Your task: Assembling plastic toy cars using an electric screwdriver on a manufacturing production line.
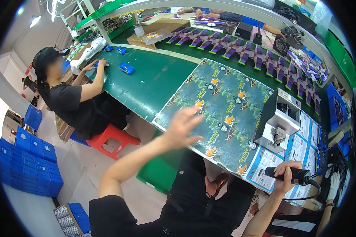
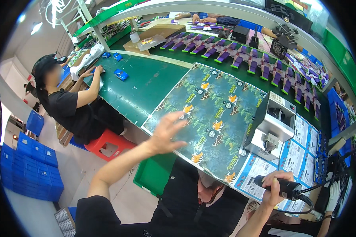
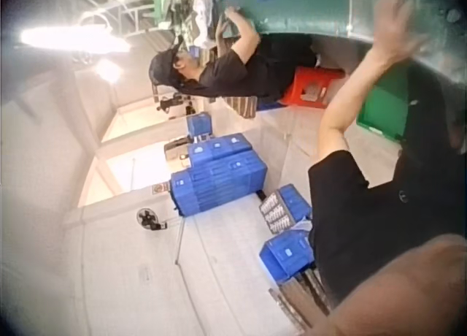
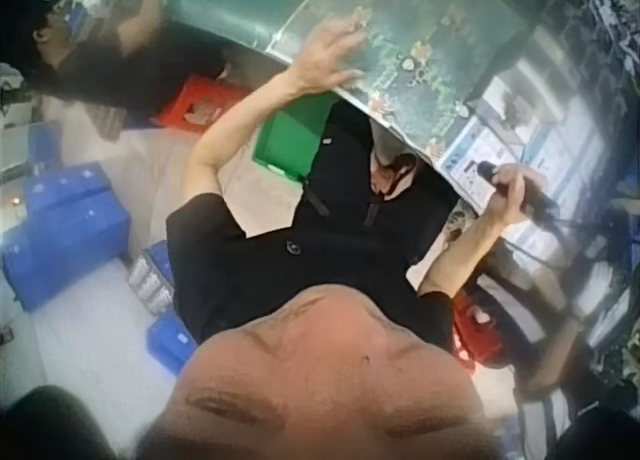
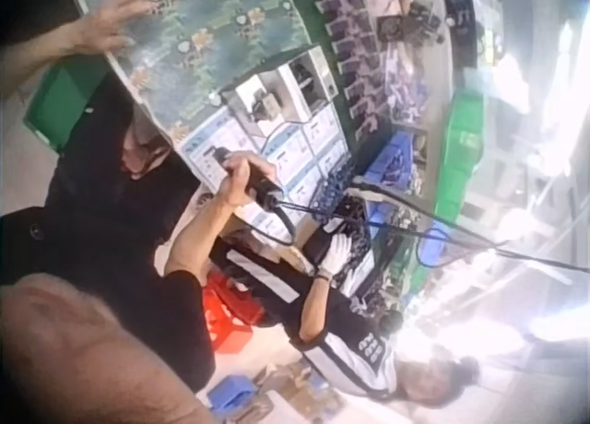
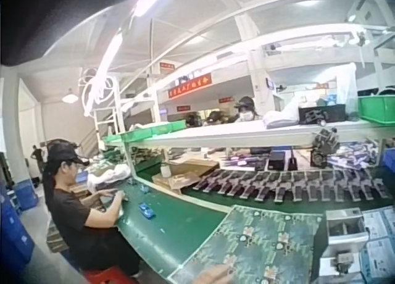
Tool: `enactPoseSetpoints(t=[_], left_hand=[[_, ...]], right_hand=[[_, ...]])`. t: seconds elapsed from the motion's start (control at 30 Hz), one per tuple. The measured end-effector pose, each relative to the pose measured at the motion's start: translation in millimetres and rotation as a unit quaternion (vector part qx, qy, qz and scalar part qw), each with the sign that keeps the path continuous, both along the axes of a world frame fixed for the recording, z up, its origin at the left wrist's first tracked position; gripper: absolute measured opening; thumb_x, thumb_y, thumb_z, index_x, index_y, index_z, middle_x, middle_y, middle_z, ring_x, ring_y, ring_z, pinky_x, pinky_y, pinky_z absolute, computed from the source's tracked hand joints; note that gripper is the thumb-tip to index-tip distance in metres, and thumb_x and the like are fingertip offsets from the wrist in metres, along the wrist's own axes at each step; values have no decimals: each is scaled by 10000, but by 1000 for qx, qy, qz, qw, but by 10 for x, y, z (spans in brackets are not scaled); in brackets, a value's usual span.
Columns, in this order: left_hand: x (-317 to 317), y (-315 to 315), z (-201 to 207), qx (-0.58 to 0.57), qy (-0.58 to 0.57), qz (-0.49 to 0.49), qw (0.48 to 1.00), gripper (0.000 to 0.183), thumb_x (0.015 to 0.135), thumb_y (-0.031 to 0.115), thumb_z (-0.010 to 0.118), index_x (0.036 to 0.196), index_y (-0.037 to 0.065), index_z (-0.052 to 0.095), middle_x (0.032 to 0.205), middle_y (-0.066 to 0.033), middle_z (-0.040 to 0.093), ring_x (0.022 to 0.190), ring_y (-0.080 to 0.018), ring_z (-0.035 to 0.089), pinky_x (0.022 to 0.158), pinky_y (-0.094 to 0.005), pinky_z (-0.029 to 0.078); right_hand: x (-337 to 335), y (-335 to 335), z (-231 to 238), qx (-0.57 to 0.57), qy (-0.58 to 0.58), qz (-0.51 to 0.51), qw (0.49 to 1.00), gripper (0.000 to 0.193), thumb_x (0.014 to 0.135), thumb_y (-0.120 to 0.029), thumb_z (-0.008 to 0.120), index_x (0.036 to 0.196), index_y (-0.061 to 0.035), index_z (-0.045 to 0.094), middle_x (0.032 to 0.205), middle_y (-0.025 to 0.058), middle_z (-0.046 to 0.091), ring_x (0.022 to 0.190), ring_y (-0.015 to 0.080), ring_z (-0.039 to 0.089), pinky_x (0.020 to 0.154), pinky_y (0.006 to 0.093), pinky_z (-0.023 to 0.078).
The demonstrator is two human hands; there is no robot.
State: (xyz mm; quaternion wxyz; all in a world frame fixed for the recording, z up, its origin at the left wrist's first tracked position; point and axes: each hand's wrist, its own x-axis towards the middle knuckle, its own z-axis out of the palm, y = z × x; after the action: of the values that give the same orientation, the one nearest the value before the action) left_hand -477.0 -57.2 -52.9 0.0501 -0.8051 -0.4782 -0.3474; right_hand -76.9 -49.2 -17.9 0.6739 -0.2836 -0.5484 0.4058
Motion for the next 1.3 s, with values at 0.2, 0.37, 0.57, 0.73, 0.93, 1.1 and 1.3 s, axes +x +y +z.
enactPoseSetpoints(t=[0.2,0.37,0.57,0.73,0.93,1.1,1.3], left_hand=[[1995,53,321,-19,-198,-263,944,461,802,181,739,1203,17,582,1231,-185,593,1070,-365,604,892,-428,494],[3770,573,214,-227,-314,-343,856,392,837,124,709,1178,-20,580,1138,-190,634,929,-299,657,792,-381,535],[5302,1899,-50,-432,-318,-114,836,765,807,442,737,1312,-75,489,1155,-236,634,951,-281,674,748,-381,561],[6050,1827,33,-410,-222,-83,881,714,698,505,780,1142,-20,588,1138,-215,643,1113,-379,607,937,-445,483],[5783,1643,-8,-401,-436,-125,796,499,703,241,828,1086,30,587,1018,-139,672,947,-269,654,838,-382,508],[4779,1073,340,-370,-600,-299,643,347,829,186,767,1094,42,597,966,-39,651,860,-120,605,768,-307,498],[2657,124,589,-372,-810,-121,436,335,940,322,650,1136,60,579,1005,-80,642,896,-200,648,763,-379,555]], right_hand=[[347,-477,371,20,73,101,992,315,738,-157,799,882,18,581,634,103,590,528,187,570,498,289,478],[1080,-783,418,-26,49,119,991,271,681,-74,808,826,32,606,619,94,604,515,184,592,516,285,504],[1626,-780,312,-50,33,71,996,296,738,-138,795,847,48,592,616,108,607,500,183,584,510,304,508],[1914,-1092,260,-47,8,17,999,355,799,-211,767,900,20,517,630,128,615,504,203,592,524,299,514],[1756,-910,256,-78,74,27,994,413,802,-221,771,914,11,447,596,87,520,416,155,494,418,268,475],[1625,-962,246,-39,66,25,997,386,839,-265,727,917,-11,447,568,72,487,382,149,460,400,271,454],[1219,-780,413,-72,121,85,986,311,853,-213,676,903,-12,444,568,89,489,408,172,471,403,303,448]])
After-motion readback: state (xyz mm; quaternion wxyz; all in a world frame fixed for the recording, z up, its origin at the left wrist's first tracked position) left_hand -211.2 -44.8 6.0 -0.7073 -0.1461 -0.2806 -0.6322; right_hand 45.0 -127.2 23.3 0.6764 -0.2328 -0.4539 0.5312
